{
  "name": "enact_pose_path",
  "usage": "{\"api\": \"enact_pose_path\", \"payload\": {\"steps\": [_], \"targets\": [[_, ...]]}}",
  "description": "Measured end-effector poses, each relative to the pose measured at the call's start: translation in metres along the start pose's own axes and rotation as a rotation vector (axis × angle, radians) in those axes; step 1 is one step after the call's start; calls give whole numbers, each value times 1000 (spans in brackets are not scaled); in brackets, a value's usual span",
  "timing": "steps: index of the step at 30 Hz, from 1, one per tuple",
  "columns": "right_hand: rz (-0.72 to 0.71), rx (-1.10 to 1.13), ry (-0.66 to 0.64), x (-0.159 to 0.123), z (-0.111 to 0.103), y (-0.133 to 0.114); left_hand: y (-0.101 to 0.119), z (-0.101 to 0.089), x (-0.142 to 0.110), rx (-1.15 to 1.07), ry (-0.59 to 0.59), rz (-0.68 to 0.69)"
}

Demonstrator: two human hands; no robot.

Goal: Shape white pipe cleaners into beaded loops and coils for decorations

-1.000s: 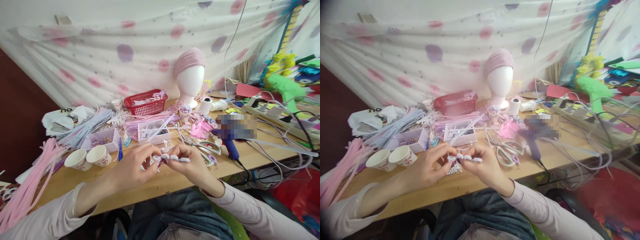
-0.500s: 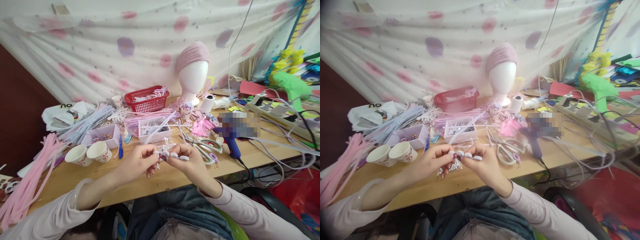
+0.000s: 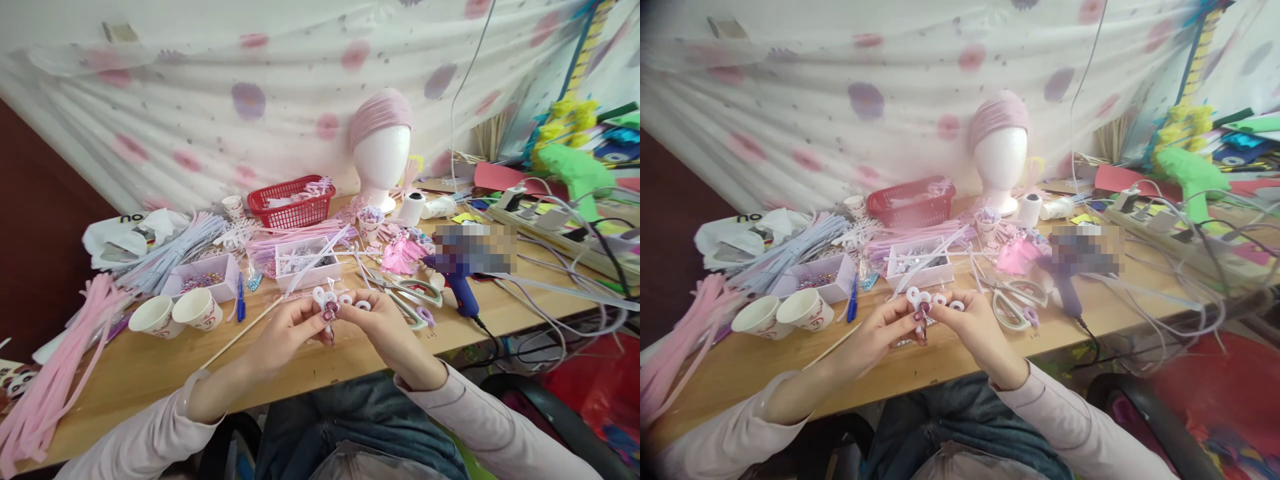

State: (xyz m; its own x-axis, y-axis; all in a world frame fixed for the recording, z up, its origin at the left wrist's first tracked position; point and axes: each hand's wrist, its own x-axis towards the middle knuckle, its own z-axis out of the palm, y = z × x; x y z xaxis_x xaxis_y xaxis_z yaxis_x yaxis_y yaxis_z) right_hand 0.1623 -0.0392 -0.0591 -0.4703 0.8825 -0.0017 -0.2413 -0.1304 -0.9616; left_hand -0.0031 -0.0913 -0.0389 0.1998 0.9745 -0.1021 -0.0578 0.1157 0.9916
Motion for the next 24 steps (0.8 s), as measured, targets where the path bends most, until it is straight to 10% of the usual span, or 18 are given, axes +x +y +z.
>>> {"api": "enact_pose_path", "payload": {"steps": [10, 24], "targets": [[70, -213, -133, -1, -24, 1, 5, -20, -6, 253, -292, -116], [57, -68, 108, -8, -12, 15, -12, 13, -11, 162, 256, 129]]}}
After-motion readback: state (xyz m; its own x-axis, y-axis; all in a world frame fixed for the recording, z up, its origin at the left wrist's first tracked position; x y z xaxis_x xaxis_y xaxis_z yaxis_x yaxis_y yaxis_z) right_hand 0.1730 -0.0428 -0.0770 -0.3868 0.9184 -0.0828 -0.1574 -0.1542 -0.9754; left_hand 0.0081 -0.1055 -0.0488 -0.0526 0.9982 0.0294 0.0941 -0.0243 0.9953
